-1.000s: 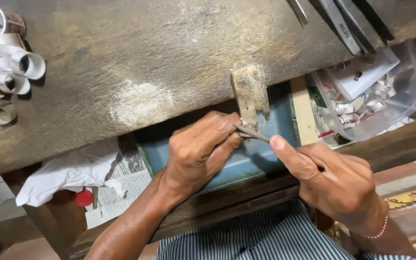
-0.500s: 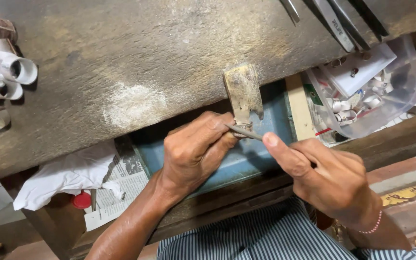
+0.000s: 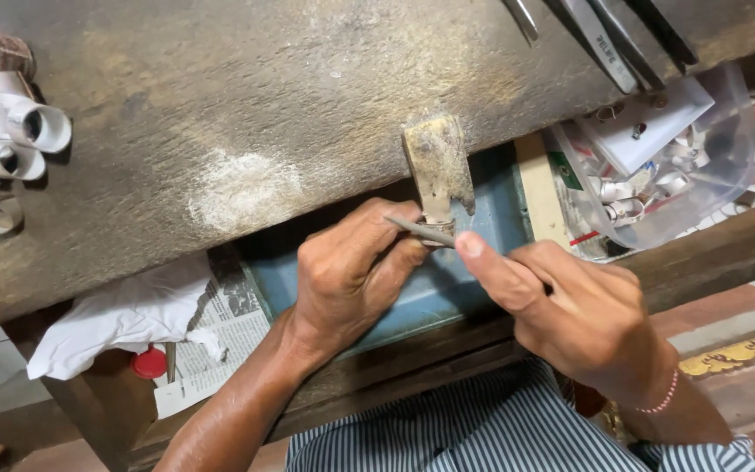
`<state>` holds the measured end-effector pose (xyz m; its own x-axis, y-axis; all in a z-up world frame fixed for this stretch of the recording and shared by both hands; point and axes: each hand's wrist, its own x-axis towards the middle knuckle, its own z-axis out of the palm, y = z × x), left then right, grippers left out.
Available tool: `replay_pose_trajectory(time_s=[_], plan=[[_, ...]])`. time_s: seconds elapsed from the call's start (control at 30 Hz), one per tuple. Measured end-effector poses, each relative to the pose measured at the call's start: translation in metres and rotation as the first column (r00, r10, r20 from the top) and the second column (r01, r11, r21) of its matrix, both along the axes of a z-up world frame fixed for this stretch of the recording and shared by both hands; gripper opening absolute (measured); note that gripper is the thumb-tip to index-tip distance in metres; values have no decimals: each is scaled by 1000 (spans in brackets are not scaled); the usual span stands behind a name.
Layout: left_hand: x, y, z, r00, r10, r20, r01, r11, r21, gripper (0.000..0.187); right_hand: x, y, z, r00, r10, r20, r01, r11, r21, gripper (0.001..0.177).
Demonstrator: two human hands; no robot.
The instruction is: Filing the surfaces of a metal ring to smooth it at a jewelry workbench.
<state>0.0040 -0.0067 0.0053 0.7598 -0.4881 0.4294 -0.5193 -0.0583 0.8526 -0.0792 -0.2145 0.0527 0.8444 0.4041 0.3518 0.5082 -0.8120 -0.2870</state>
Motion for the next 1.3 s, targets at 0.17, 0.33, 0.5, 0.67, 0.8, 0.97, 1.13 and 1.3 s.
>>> replay_pose_trajectory(time_s=[0.17, 0.33, 0.5, 0.67, 0.8, 0.97, 1.13, 1.3], plan=[[0, -1, 1, 999, 28, 41, -29, 999, 20, 7, 9, 5, 11, 999, -11, 32, 11, 1000, 21, 36], [-1, 2, -8, 999, 26, 37, -27, 999, 20, 12, -7, -5, 2, 999, -26, -20, 26, 999, 19, 38], [-1, -1, -1, 999, 48, 23, -49, 998, 49, 11, 19, 8, 9, 999, 1, 33, -2, 1000, 18, 38], [0, 3, -3, 1000, 11, 12, -11, 1000, 0, 10, -5, -3, 1, 997, -72, 31, 72, 997, 8, 38], [0, 2, -6, 1000, 19, 19, -19, 1000, 16, 12, -7, -6, -7, 1000, -26, 13, 26, 1000, 9, 41], [-1, -1, 1, 1000, 7, 8, -7, 1000, 9, 9, 15, 4, 11, 999, -20, 30, 20, 1000, -19, 38], [0, 2, -2, 1000, -1, -4, 2, 1000, 18, 10, -5, -2, 5, 996, -85, -9, 85, 996, -2, 37], [3, -1, 4, 999, -18, -38, 17, 1000, -8, 10, 8, 3, 3, 1000, -20, -23, 20, 999, 31, 42]])
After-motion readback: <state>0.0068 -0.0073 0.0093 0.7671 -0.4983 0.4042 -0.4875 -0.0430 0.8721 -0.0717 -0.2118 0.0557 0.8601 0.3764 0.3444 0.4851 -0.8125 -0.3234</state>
